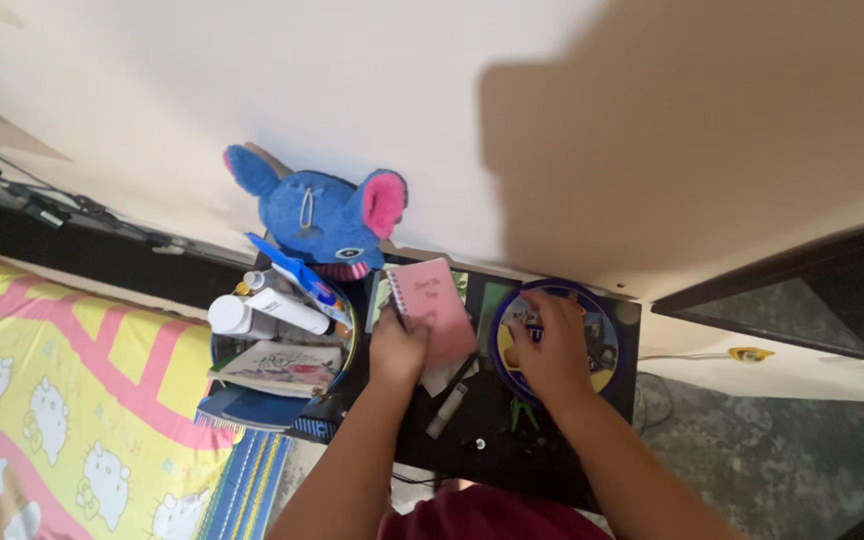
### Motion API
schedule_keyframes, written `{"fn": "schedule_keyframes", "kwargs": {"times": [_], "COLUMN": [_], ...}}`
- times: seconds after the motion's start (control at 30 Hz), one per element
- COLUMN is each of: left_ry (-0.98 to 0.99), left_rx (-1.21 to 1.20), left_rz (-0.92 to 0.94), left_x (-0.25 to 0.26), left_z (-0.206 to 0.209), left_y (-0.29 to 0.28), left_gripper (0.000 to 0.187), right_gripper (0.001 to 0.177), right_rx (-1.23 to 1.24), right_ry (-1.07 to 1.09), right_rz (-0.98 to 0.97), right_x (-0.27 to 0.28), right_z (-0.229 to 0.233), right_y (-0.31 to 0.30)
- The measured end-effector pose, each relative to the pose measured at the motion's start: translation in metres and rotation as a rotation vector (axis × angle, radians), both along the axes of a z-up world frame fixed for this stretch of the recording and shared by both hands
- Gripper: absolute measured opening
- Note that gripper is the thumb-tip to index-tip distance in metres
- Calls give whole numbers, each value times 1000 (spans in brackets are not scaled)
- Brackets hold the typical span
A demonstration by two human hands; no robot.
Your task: The person organizes various small items including medicine bottles, a notebook, and papers into a circular tray on a nightstand, and then positions a plush toy behind the tray.
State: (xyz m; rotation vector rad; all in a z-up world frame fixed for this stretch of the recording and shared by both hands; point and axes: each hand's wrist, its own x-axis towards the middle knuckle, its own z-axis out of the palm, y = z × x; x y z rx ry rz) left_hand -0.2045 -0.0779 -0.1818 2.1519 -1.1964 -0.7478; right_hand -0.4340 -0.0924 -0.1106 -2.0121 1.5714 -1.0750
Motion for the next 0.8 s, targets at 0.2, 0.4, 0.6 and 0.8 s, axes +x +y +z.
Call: {"fn": "schedule_keyframes", "kwargs": {"times": [0.2,0.4,0.6,0.8], "left_ry": [600,1165,1364,1327], "left_rx": [86,237,167,147], "left_rz": [163,342,335,359], "left_x": [24,28,24,27], "left_z": [15,51,50,17], "left_y": [62,116,142,148], "left_gripper": [50,49,52,53], "right_gripper": [23,65,98,98], "right_rx": [215,6,381,490], "right_ry": [63,339,609,664], "right_rz": [198,473,309,221], "right_x": [25,96,129,129], "right_z": [-24,-36,-28,-25], "right_y": [-47,-68,-78,-81]}}
